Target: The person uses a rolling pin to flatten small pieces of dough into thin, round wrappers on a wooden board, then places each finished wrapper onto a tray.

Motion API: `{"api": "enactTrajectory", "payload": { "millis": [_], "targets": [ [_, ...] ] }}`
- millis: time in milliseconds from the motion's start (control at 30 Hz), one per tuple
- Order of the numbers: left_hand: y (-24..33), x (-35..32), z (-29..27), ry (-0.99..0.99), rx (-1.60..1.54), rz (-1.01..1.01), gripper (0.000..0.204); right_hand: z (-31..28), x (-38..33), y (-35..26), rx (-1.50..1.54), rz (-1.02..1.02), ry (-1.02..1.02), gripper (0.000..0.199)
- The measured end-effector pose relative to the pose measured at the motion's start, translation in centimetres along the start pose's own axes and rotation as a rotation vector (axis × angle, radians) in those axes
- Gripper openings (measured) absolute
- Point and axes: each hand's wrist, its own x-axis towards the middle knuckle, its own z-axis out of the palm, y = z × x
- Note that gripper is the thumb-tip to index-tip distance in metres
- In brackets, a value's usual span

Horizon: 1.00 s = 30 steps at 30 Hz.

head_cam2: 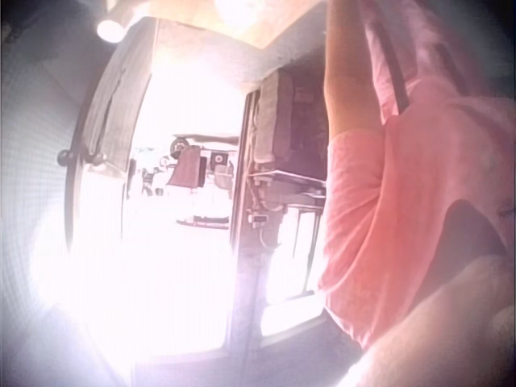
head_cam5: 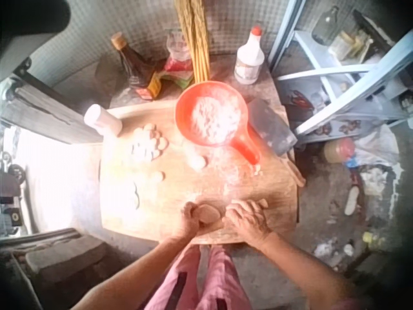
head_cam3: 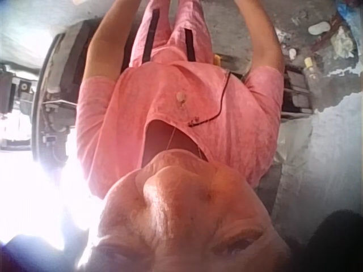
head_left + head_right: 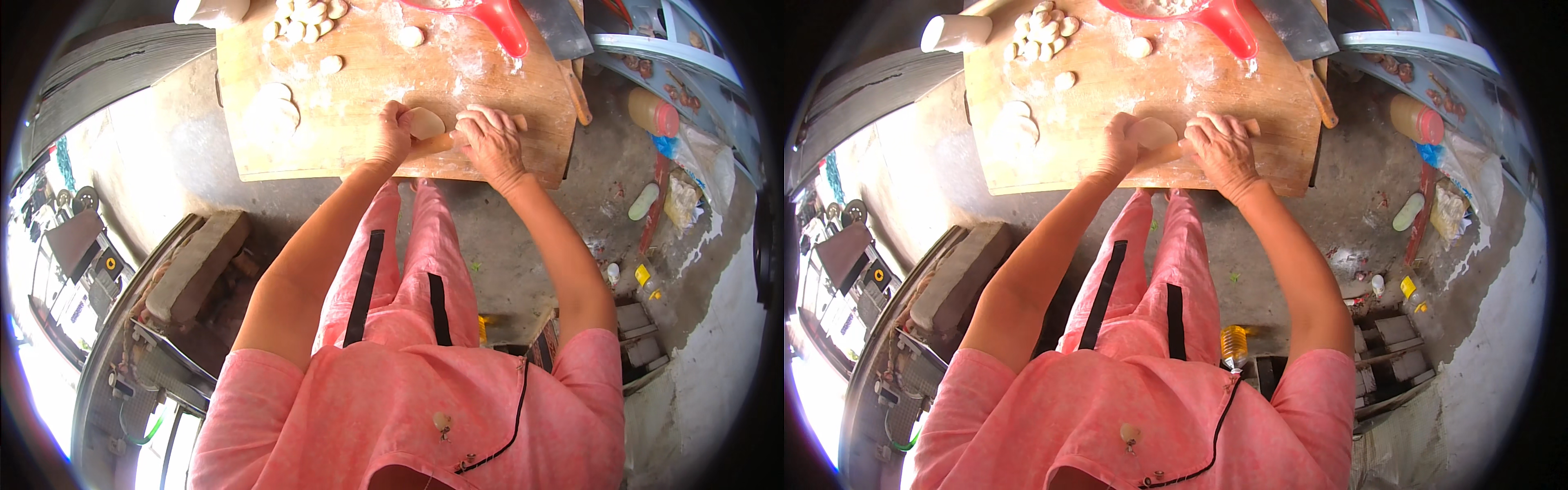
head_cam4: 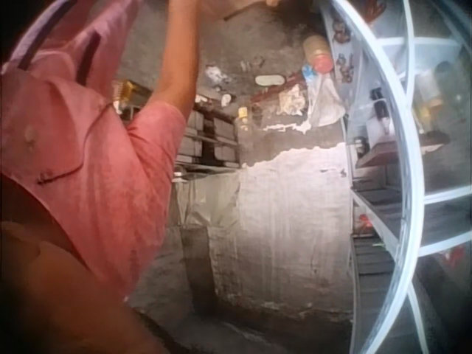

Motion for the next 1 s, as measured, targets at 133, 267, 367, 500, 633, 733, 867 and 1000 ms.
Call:
{"api": "enactTrajectory", "payload": {
  "millis": [133, 267, 367, 500, 633, 733, 867, 1000],
  "targets": [
    [1.5, -1.9, -1.3, -0.054, 0.195, 0.012, 0.018, -0.4, -1.3, -1.3, 0.077, 0.097, -0.02, 0.042],
    [0.5, -3.0, -4.0, 0.145, 0.448, 0.223, 0.021, 0.0, -1.5, -1.5, 0.128, 0.168, 0.006, 0.041],
    [1.7, -4.0, -6.1, 0.086, 0.556, 0.311, 0.039, 1.0, -1.4, -0.9, 0.126, 0.205, 0.056, 0.039],
    [-1.7, -3.8, -6.7, -0.003, 0.939, 0.465, 0.07, 1.3, -1.6, -1.2, 0.078, 0.187, 0.083, 0.047],
    [-2.3, -3.2, -6.3, 0.02, 1.033, 0.538, 0.075, 2.5, -2.0, -2.2, -0.041, 0.349, 0.021, 0.067],
    [-1.2, -0.6, -6.5, 0.042, 1.048, 0.631, 0.076, 3.2, -0.4, -1.4, -0.095, 0.435, 0.033, 0.074],
    [0.7, 2.1, -6.0, 0.08, 1.046, 0.632, 0.071, 2.9, 3.1, 0.9, -0.169, 0.472, 0.073, 0.071],
    [0.8, 3.4, -5.6, 0.16, 1.103, 0.638, 0.07, 2.8, 4.6, 2.1, -0.2, 0.48, 0.11, 0.071]
  ]
}}
